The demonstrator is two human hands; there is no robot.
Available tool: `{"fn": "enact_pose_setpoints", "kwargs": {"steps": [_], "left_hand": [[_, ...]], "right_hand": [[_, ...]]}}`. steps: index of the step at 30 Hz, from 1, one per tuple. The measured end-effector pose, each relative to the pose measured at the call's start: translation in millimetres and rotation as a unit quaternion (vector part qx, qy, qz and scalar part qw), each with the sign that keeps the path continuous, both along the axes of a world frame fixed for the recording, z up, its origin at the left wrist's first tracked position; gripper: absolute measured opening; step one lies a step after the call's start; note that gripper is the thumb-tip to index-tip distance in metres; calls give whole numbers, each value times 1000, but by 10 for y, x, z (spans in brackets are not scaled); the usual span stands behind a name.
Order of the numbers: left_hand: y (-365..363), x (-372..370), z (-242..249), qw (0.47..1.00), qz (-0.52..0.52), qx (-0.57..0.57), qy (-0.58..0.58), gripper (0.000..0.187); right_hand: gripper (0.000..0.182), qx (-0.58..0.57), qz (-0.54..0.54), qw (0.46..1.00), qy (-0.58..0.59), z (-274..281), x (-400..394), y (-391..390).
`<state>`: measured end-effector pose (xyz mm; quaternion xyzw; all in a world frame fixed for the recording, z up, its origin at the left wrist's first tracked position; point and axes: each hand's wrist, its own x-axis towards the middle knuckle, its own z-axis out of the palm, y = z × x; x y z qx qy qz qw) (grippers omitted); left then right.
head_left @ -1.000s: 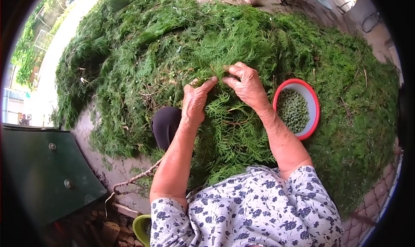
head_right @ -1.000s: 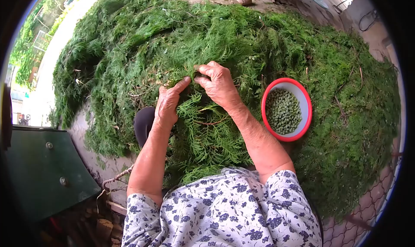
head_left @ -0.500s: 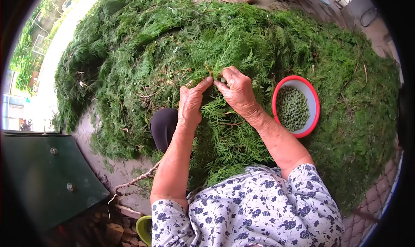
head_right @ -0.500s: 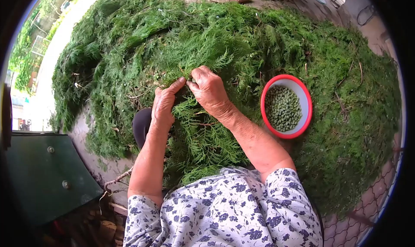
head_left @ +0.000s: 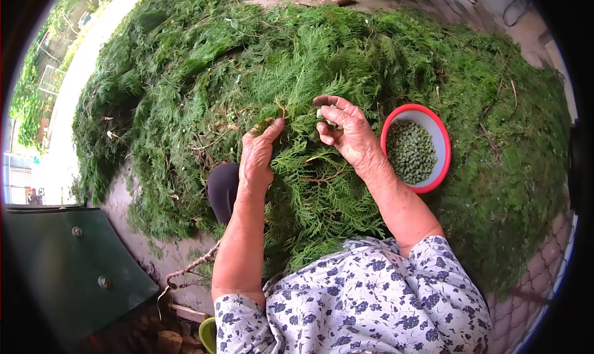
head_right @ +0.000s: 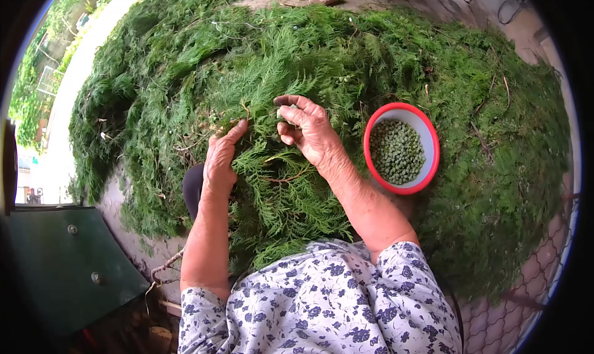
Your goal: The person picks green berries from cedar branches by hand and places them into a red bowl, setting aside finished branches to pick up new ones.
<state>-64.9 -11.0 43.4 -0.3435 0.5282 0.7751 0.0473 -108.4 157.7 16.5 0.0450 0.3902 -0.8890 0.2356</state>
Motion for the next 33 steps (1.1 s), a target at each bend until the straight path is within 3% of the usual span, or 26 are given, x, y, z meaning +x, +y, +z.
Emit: {"fn": "enact_pose_setpoints", "kwargs": {"steps": [1, 2, 3, 5, 7, 8, 9, 10, 11, 13, 17, 23, 25, 27, 30, 33], "left_hand": [[-19, 0, -31, 1000, -11, -17, 2, 49], [-72, -7, -148, 997, -39, 54, 38, 48], [-99, -8, -260, 997, -44, 56, 38, 48], [-101, 0, -403, 991, -48, -61, 109, 48], [-52, 19, -449, 985, -43, -74, 151, 46], [-29, 11, -425, 931, -31, -297, 211, 45], [-7, 11, -388, 824, -16, -504, 260, 44], [27, 42, -336, 778, 2, -565, 275, 40], [66, 59, -235, 778, 2, -566, 275, 40], [136, 92, -56, 657, -35, -678, 329, 34], [274, 88, 106, 629, -96, -668, 386, 25], [265, 74, 15, 637, -140, -642, 402, 15], [276, 81, 1, 605, -135, -668, 412, 10], [289, 91, 1, 608, -139, -670, 404, 9], [266, 120, -61, 766, -111, -524, 357, 8], [246, 150, 84, 863, -82, -403, 292, 9]], "right_hand": [[21, -15, -7, 999, -28, -27, -3, 35], [21, -14, -12, 999, -27, -93, -10, 64], [22, -75, -4, 996, -37, -174, -18, 85], [23, -135, 0, 990, -45, -215, -26, 125], [25, -171, -6, 983, -73, -198, -30, 154], [29, -134, -12, 990, -44, -154, -9, 181], [29, -135, -14, 990, -43, -120, 6, 200], [30, -113, -2, 994, -9, -90, 17, 210], [32, -91, 11, 996, 25, -64, 36, 206], [32, -76, 21, 996, 34, 4, 77, 190], [33, -32, 46, 996, 71, 165, 170, 145], [35, 50, 56, 990, 120, 139, 202, 127], [34, 83, 49, 986, 133, 133, 210, 106], [33, 86, 60, 986, 128, 156, 216, 98], [31, 52, 74, 991, 96, 223, 217, 103], [31, 8, 85, 995, 60, 203, 195, 144]]}}
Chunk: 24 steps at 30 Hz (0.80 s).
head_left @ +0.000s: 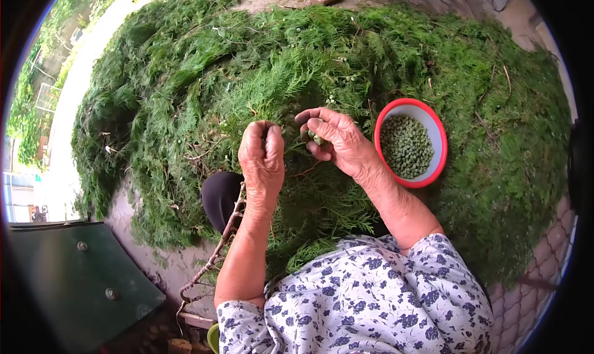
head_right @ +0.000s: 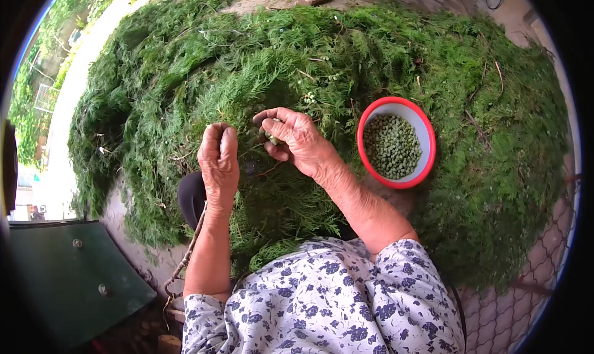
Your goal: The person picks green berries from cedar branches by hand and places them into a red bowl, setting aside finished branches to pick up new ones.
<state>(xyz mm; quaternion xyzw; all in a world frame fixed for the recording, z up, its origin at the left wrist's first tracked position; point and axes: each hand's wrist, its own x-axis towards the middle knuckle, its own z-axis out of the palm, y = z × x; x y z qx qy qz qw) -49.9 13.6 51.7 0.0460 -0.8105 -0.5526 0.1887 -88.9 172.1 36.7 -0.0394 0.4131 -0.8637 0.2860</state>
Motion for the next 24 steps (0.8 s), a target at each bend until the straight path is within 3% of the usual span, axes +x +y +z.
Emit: {"fn": "enact_pose_setpoints", "kwargs": {"steps": [1, 4, 6, 8, 10, 11, 15, 17, 24], "left_hand": [[5, 25, 74, 998, -2, 51, -49, 15], [-72, 5, 16, 987, 24, 152, 33, 14], [-128, -5, -15, 994, 78, 66, 45, 12], [-92, -3, 13, 987, 70, -81, 117, 26], [-66, 26, 21, 987, -11, -133, 87, 35], [-4, 37, 53, 992, -24, -103, 69, 35], [2, -41, 10, 973, -40, -204, 99, 35], [-38, -55, 2, 964, -97, -233, 81, 28], [4, -31, 12, 935, -28, -321, 147, 14]], "right_hand": [[31, -8, 8, 1000, -12, -19, -11, 20], [33, -37, -30, 997, -54, -36, -21, 61], [39, -51, -52, 996, -44, -41, -31, 96], [45, -53, -89, 991, -84, 9, -17, 88], [48, -51, -87, 991, -93, 38, 18, 59], [47, -46, -61, 994, -74, 38, 34, 65], [41, -29, -3, 999, -28, 110, 106, 51], [35, -20, 7, 999, -31, 126, 122, 41], [26, -10, 2, 998, -57, 108, 171, -2]]}}
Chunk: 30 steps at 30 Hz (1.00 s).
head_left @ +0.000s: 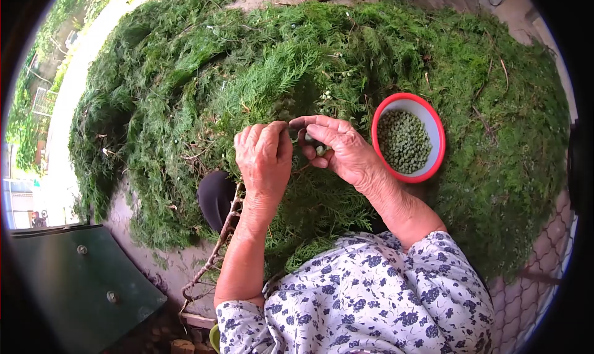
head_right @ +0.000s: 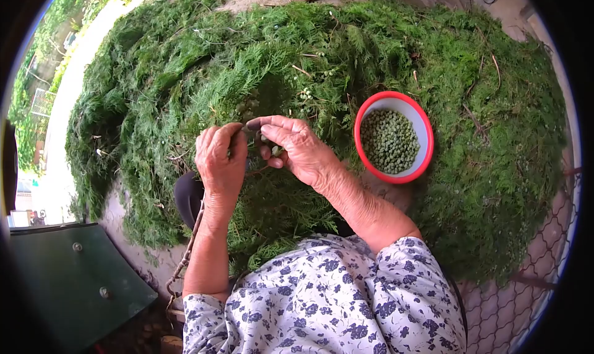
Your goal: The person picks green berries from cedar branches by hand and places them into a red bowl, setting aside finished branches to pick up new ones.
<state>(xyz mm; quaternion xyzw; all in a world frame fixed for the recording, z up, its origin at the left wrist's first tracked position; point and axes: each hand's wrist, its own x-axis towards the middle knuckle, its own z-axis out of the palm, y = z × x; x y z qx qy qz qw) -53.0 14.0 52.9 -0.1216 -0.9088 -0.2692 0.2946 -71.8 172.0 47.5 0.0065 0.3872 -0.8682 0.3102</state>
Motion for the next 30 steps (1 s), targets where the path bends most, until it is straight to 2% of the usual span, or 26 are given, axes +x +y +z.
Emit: {"fn": "enact_pose_setpoints", "kwargs": {"steps": [2, 4, 6, 7, 9, 10, 12, 13, 14, 16, 17, 19, 20, 22, 24, 26, 28, 30], "left_hand": [[-84, 17, 38, 994, 91, -1, 56, 12], [-348, 18, 50, 982, 174, 38, 63, 14], [-505, 13, 172, 955, 262, -41, 136, 15], [-555, 41, 163, 954, 265, -42, 136, 15], [-615, 117, 125, 977, 187, 100, 40, 13], [-578, 142, 134, 976, 188, 100, 39, 13], [-399, 171, 160, 993, 117, 7, 10, 13], [-332, 158, 145, 997, 83, -7, -6, 14], [-254, 150, 136, 995, 85, -38, -41, 17], [-179, 109, 125, 983, 84, -139, -80, 29], [-176, 76, 95, 983, 86, -140, -79, 29], [-178, -13, -21, 981, 107, -101, -124, 48], [-194, -51, -61, 981, 107, -103, -122, 48], [-246, -102, -123, 967, 133, -109, -186, 61], [-266, -136, -120, 965, 136, -109, -195, 61], [-274, -154, -87, 951, 153, -84, -255, 61], [-309, -178, -92, 948, 158, -75, -267, 61], [-372, -213, -126, 944, 164, -64, -278, 61]], "right_hand": [[24, 19, -21, 1000, -8, 4, -7, 99], [24, 25, -60, 998, -13, 10, -56, 284], [23, 63, -160, 985, 5, -127, -115, 559], [22, 69, -207, 976, -5, -282, -167, 760], [21, 141, -292, 946, -15, -589, -243, 1190], [20, 184, -332, 925, -26, -773, -262, 1449], [30, 283, -423, 859, -52, -1138, -278, 1926], [34, 366, -464, 806, -36, -1218, -275, 2063], [33, 415, -474, 776, 5, -1495, -316, 2331], [32, 491, -475, 730, 0, -1770, -377, 2663], [32, 489, -475, 732, 1, -1758, -394, 2618], [30, 515, -465, 719, 49, -1594, -400, 2374], [28, 530, -433, 726, 70, -1375, -364, 2131], [27, 477, -409, 772, 95, -1222, -389, 1728], [25, 407, -353, 834, 121, -940, -416, 1213], [21, 385, -315, 848, 183, -706, -421, 711], [16, 401, -220, 837, 300, -412, -391, 354], [14, 381, -184, 821, 383, -215, -383, 14]]}}
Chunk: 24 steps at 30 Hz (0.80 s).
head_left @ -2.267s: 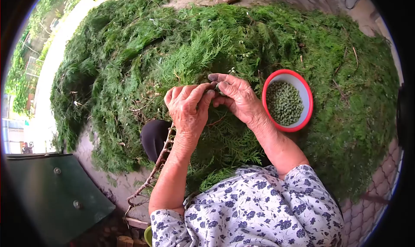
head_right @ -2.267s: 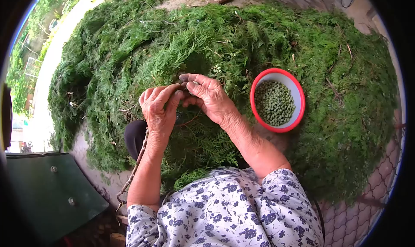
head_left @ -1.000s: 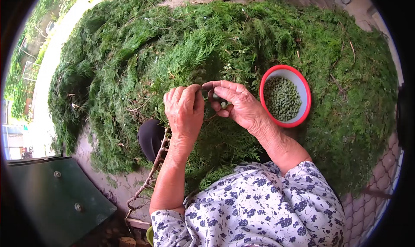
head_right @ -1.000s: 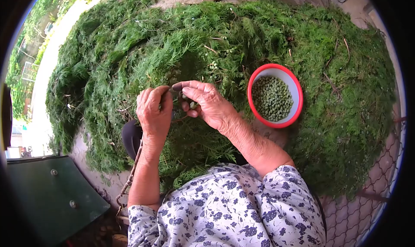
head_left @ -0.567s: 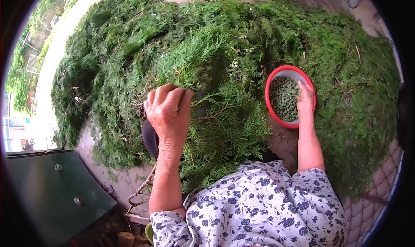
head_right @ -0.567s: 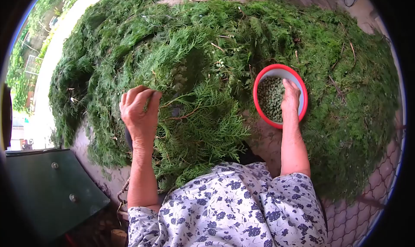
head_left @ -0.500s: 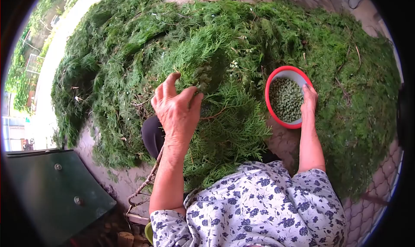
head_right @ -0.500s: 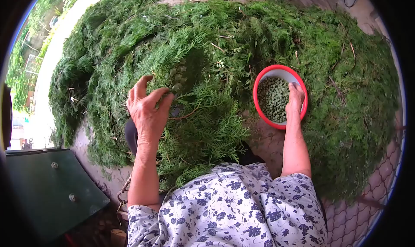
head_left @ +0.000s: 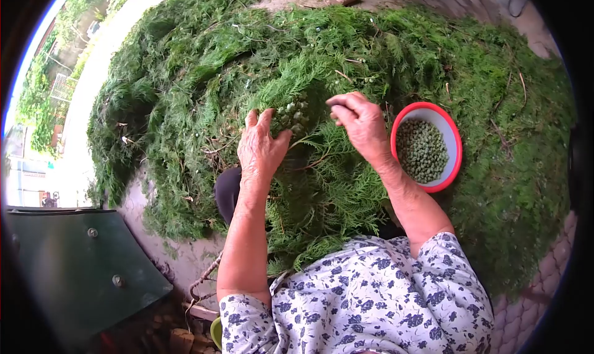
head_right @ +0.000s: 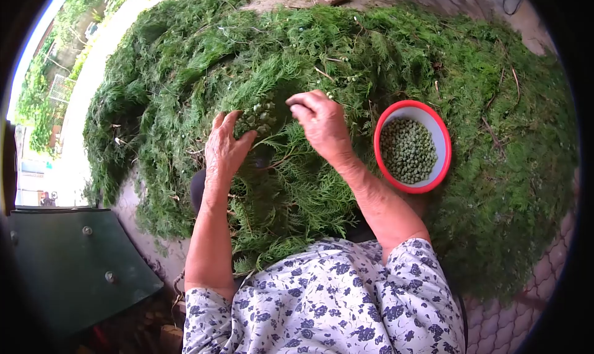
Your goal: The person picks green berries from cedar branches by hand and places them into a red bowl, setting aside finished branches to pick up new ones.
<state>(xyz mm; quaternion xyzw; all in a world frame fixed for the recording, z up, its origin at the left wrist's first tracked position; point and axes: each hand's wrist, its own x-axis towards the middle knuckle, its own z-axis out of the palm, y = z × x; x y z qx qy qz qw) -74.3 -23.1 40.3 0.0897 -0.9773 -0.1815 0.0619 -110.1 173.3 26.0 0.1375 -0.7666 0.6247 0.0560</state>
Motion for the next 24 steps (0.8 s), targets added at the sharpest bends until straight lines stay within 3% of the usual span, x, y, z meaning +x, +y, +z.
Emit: {"fn": "enact_pose_setpoints", "kwargs": {"steps": [3, 10, 11, 18, 24], "left_hand": [[-105, -25, -67, 995, -19, 68, -63, 63], [-69, 6, 47, 991, -24, 79, -108, 58], [-85, 13, 16, 992, -35, 100, -73, 50], [-171, 34, 145, 989, -37, 136, -45, 42], [-231, 73, 613, 992, -55, 113, -4, 35]], "right_hand": [[18, 50, 42, 995, 69, 21, -64, -357], [36, 72, 155, 975, 142, -68, -221, -597], [39, 85, 168, 968, 165, -45, -242, -615], [45, 124, 242, 941, 204, 209, -344, -646], [44, 106, 256, 934, 227, 614, -306, -645]]}}
